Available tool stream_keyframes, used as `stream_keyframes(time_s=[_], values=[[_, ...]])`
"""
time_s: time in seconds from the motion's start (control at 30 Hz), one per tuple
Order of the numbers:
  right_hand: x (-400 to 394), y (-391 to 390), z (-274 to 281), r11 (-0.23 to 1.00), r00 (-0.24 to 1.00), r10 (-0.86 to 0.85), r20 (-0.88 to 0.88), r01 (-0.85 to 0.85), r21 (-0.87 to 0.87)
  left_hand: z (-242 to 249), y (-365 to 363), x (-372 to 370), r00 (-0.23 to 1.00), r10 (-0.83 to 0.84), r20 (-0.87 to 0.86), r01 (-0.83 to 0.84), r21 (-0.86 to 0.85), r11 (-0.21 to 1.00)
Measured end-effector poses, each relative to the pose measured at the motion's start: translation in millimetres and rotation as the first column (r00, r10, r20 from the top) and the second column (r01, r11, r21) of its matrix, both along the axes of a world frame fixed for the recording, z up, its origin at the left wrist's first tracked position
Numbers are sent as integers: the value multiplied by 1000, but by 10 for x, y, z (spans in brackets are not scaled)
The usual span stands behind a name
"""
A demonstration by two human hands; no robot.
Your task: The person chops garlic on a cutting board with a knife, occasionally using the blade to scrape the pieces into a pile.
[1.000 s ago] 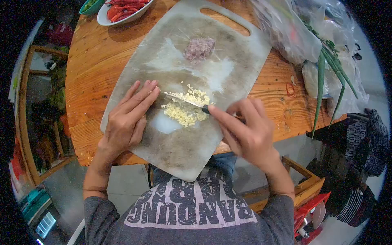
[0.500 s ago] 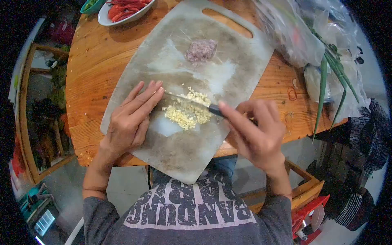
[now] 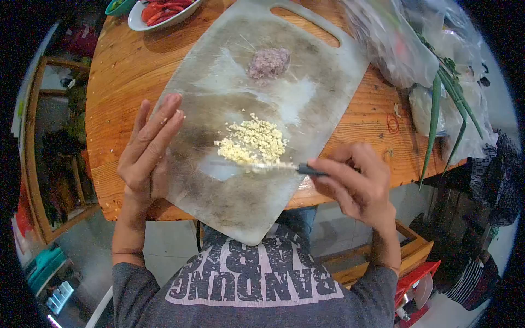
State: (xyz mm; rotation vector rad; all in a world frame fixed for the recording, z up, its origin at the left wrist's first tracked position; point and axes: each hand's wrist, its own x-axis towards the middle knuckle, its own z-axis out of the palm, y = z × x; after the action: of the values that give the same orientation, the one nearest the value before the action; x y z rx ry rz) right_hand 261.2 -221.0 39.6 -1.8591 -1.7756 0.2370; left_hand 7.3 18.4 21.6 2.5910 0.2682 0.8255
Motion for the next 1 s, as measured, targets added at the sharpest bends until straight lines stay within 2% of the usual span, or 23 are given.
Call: stream_keyframes(time_s=[0.13, 0.43, 0.6, 0.7, 0.8, 0.9, 1.0], values=[[-38, 0, -59, 997, 999, 47, -16, -47, -60, -28, 35, -16, 1000, 22, -16, -21, 4, 1000], [236, 157, -150, 1000, 999, 1, -50, 0, 25, -78, 84, -26, 999, 28, -25, -27, 15, 1000], [354, 133, -26, 985, 989, 136, -66, -142, -100, -59, 97, -19, 997, 74, -20, -73, 26, 997], [347, 157, -65, 992, 993, 91, -72, -97, -83, -78, 121, -12, 997, 82, -1, -82, 43, 996], [355, 228, -85, 997, 998, 48, -52, -51, -65, -84, 135, -17, 993, 116, 3, -116, 85, 990], [374, 429, 8, 997, 997, 73, -32, -73, 6, -79, 177, -35, 985, 168, 30, -170, 90, 981], [418, 693, 52, 986, 983, 144, 117, -153, 72, -112, 222, -60, 978, 196, 66, -201, 77, 977]])
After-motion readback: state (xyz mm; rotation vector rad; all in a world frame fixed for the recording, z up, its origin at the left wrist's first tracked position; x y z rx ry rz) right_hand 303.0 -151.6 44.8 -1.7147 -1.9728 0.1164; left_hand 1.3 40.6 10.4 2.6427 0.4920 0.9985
